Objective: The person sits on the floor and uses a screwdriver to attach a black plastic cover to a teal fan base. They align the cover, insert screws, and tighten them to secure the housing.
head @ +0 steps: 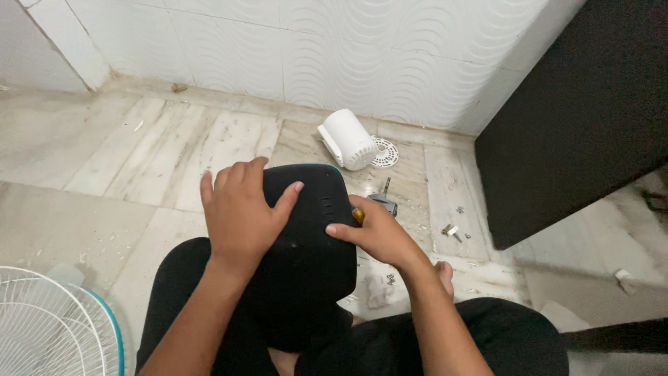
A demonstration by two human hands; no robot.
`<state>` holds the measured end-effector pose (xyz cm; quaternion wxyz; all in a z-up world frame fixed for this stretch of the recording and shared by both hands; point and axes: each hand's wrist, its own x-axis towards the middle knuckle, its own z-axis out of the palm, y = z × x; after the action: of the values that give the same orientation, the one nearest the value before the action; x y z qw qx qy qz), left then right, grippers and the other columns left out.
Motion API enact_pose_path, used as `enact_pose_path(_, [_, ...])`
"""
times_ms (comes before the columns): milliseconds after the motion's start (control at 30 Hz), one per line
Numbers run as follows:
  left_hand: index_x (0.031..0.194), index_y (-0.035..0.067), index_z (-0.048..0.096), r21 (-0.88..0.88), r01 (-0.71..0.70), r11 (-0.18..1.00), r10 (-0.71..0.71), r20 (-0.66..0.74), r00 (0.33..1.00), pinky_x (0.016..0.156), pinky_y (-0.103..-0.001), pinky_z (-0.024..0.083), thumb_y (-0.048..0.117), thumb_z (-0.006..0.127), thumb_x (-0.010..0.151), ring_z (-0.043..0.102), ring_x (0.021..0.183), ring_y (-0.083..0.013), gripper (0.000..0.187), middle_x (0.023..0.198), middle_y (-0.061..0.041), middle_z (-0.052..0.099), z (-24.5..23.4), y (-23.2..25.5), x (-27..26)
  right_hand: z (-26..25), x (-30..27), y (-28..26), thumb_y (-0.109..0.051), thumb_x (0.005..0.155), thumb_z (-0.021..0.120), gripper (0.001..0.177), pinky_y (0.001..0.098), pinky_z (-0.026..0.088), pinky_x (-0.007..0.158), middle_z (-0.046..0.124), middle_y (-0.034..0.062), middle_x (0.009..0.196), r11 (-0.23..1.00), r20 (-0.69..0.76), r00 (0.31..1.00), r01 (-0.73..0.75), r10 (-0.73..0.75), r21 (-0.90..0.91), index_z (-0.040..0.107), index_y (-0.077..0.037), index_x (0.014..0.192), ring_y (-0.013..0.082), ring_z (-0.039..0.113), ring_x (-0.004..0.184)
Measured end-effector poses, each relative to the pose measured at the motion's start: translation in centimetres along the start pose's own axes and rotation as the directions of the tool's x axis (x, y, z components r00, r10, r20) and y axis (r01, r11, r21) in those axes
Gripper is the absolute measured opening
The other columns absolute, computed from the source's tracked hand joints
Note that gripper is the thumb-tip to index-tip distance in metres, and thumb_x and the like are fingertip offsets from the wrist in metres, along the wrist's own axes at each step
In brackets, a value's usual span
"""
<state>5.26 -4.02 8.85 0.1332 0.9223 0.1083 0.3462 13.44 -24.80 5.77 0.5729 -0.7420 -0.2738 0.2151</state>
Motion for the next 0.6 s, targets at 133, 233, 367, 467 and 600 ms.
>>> enact_pose_path(133, [0.096,0.005,0.07,-0.051,-0.082,0.995,0.085,0.072,0.994,0.071,-0.046,0.048,0.055,0.077,0.081,0.064,0.084,-0.0315,0.053,0.089,-0.011,0.068,-0.5,0.9,0.5,-2.0,-0.7,-0.6,-0.02,0.073,0.086,0.055,0.0317,0.054,0.091,0.076,0.0059,0.11,0.949,0.039,0.98,-0.178,0.195,-0.262,0.068,-0.004,0.123,0.0142,0.07,0.1])
enact_pose_path(233, [0.088,0.006,0.068,-0.027,-0.097,0.995,0.099,0.098,0.99,0.063,-0.044,0.047,0.059,0.078,0.078,0.063,0.077,-0.031,0.055,0.082,-0.009,0.066,-0.6,2.8,-0.2,-3.4,-1.3,-0.2,-0.016,0.071,0.084,0.052,0.0323,0.056,0.088,0.079,0.0077,0.105,0.954,0.134,0.968,-0.175,0.212,-0.243,0.07,-0.003,0.119,0.0163,0.071,0.095])
enact_pose_path(367, [0.086,0.006,0.067,-0.035,-0.058,0.998,0.063,0.147,0.987,0.059,-0.043,0.048,0.06,0.077,0.077,0.063,0.073,-0.0308,0.056,0.077,-0.01,0.063,-1.5,4.6,-1.4,-4.9,-1.8,0.3,-0.017,0.077,0.083,0.043,0.0291,0.055,0.082,0.076,0.0046,0.099,0.987,0.076,0.985,-0.151,0.155,-0.057,0.072,-0.003,0.116,0.0137,0.067,0.09])
enact_pose_path(467, [0.083,0.007,0.066,-0.048,-0.053,0.997,0.061,0.185,0.981,0.058,-0.043,0.049,0.06,0.078,0.076,0.063,0.07,-0.0305,0.055,0.075,-0.01,0.062,-2.1,5.2,-1.5,-5.8,-2.1,0.4,-0.02,0.083,0.079,0.036,0.0271,0.048,0.07,0.07,0.0019,0.09,0.987,-0.033,0.987,-0.154,0.156,0.053,0.074,-0.004,0.115,0.0112,0.059,0.08])
enact_pose_path(600, [0.087,0.009,0.069,-0.002,-0.013,1.0,0.013,0.314,0.949,0.067,-0.046,0.049,0.057,0.079,0.077,0.063,0.078,-0.0289,0.051,0.08,-0.008,0.063,-2.5,5.9,-0.7,-6.1,-2.0,0.4,-0.022,0.084,0.077,0.031,0.0248,0.048,0.066,0.07,-0.0006,0.087,0.984,-0.075,0.983,-0.161,0.166,0.073,0.075,-0.005,0.111,0.0088,0.058,0.076])
